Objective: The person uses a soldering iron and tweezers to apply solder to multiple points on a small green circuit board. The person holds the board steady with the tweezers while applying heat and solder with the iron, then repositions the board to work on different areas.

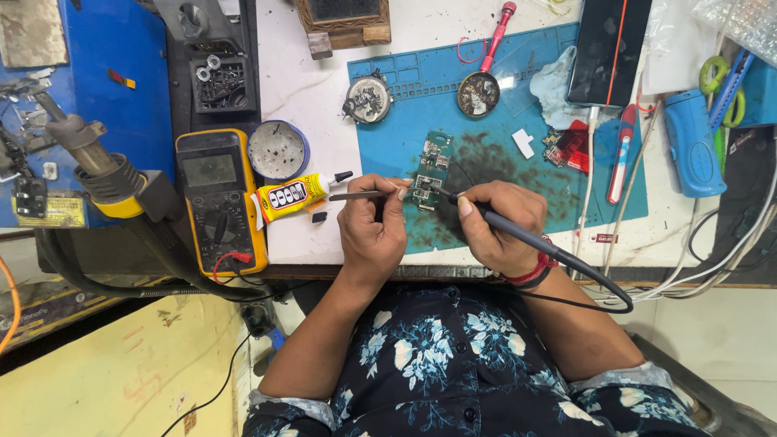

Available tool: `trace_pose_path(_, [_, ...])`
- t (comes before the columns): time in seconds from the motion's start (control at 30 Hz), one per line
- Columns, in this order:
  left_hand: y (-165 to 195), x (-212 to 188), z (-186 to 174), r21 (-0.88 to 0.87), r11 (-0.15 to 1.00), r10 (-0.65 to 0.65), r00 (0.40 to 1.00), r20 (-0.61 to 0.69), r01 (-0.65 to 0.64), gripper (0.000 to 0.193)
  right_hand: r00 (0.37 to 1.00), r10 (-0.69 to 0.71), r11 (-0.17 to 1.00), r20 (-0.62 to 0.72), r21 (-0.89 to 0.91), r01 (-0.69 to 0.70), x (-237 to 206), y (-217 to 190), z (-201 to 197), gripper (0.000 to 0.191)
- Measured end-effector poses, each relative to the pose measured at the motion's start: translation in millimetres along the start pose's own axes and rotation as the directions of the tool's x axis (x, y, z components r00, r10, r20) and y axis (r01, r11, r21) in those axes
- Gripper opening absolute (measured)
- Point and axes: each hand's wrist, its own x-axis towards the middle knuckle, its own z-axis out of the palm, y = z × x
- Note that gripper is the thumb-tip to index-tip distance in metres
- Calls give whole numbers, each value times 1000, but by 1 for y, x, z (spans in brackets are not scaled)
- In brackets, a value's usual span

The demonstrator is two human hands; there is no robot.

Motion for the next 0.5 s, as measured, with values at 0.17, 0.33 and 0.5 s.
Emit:
trace_pose_path(0.17, [0,0,0,9,1000,-10,1000,0,10,17,1000,16,1000,-13,-12,-17,0,-1,1,9])
trace_pose_path(0.33, [0,-2,-1,-2,1000,-22,1000,-4,22,17,1000,18,1000,-17,-4,-18,-1,0,1,9])
trace_pose_path(0.5, [0,1,1,-61,996,-60,998,-22,59,15,997,53,999,-64,-7,-54,-3,0,3,9])
